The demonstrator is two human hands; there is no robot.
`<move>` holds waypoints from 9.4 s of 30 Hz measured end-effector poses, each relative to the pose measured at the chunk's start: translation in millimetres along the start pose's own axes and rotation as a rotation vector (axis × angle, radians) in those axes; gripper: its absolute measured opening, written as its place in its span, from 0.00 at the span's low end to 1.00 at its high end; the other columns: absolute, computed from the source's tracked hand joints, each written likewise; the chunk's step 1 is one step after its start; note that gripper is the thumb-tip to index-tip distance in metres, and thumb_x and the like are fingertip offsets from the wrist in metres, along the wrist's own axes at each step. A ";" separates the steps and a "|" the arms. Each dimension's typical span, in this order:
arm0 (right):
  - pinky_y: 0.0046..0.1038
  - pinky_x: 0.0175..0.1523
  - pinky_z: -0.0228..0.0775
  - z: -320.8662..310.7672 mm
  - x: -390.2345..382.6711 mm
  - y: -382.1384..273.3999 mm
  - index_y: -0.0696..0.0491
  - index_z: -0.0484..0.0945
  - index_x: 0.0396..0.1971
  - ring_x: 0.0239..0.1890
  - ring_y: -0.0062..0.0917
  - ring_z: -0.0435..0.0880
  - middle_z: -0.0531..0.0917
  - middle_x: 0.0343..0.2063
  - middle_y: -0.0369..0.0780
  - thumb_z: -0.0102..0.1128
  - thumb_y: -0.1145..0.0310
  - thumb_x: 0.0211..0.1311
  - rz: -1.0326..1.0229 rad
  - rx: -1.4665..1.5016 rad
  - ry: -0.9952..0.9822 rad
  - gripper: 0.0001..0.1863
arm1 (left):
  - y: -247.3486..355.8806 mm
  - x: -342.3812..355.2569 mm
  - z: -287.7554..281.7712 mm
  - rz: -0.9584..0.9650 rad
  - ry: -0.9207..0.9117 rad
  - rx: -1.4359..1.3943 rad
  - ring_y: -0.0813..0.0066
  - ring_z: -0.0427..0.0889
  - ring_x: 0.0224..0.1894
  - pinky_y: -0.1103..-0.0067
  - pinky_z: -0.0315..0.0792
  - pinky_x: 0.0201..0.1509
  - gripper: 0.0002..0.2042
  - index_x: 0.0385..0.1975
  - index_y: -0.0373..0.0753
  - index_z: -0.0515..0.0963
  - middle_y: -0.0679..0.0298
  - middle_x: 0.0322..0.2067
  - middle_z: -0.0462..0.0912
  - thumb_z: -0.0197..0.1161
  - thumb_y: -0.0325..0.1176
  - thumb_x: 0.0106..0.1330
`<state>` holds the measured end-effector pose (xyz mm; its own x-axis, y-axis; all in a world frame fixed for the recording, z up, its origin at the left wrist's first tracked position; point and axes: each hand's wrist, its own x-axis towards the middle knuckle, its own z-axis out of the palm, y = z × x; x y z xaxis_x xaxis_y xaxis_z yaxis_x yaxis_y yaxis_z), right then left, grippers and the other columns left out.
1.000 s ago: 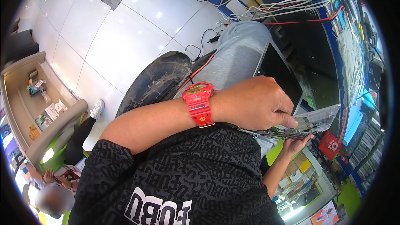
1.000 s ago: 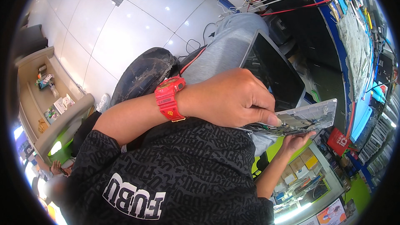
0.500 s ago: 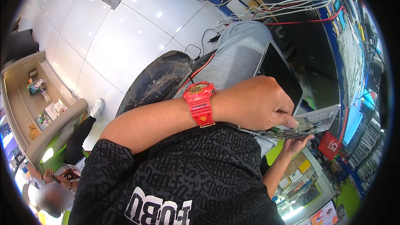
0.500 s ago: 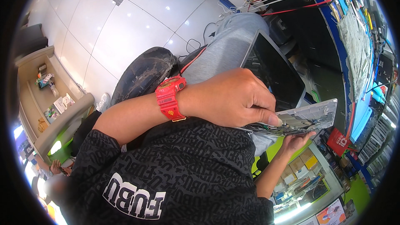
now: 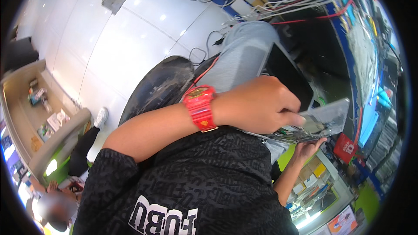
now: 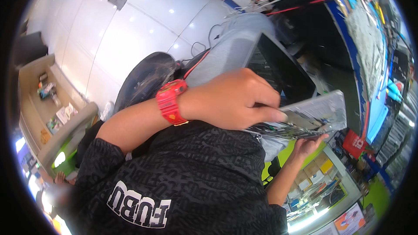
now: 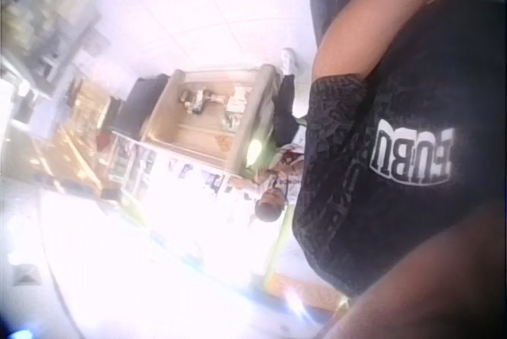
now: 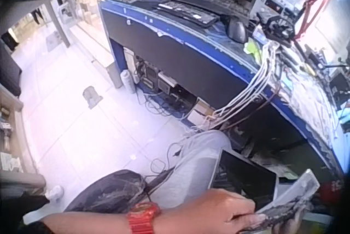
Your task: The person repairs a laptop by hand and using a screwdriver. They disconnect ribbon cables from the motherboard, handle a small circuit board, and work on the internal components of the device while holding it in their lap.
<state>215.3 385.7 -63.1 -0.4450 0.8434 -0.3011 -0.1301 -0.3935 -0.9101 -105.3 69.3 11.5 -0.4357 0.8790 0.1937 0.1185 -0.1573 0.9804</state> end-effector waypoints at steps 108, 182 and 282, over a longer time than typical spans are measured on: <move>0.31 0.23 0.67 165.3 -121.4 -46.5 0.53 0.80 0.66 0.18 0.26 0.74 0.70 0.26 0.38 0.63 0.81 0.52 -0.873 -1.898 -0.909 0.36 | -13.8 26.0 -8.4 -0.260 0.117 -0.036 0.70 0.70 0.21 0.69 0.66 0.30 0.22 0.32 0.31 0.75 0.58 0.18 0.74 0.55 0.46 0.83; 0.25 0.22 0.66 220.7 -130.4 -67.4 0.62 0.85 0.53 0.18 0.21 0.75 0.75 0.25 0.36 0.61 0.74 0.53 -0.994 -1.910 -1.013 0.24 | -5.7 25.2 -15.6 -0.412 0.018 -0.044 0.86 0.72 0.37 0.81 0.72 0.44 0.22 0.53 0.31 0.81 0.72 0.35 0.82 0.51 0.47 0.85; 0.41 0.33 0.78 170.9 -102.8 -36.4 0.55 0.80 0.44 0.32 0.43 0.87 0.83 0.39 0.43 0.66 0.76 0.67 -0.529 -1.570 -0.718 0.08 | -0.4 27.2 -15.6 -0.364 0.043 -0.003 0.83 0.69 0.29 0.77 0.68 0.35 0.22 0.41 0.31 0.80 0.68 0.24 0.75 0.52 0.47 0.85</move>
<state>114.3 250.8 49.6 -0.9503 0.2783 -0.1396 0.3110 0.8713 -0.3796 -131.1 86.2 17.0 -0.4858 0.8580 -0.1668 -0.0541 0.1610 0.9855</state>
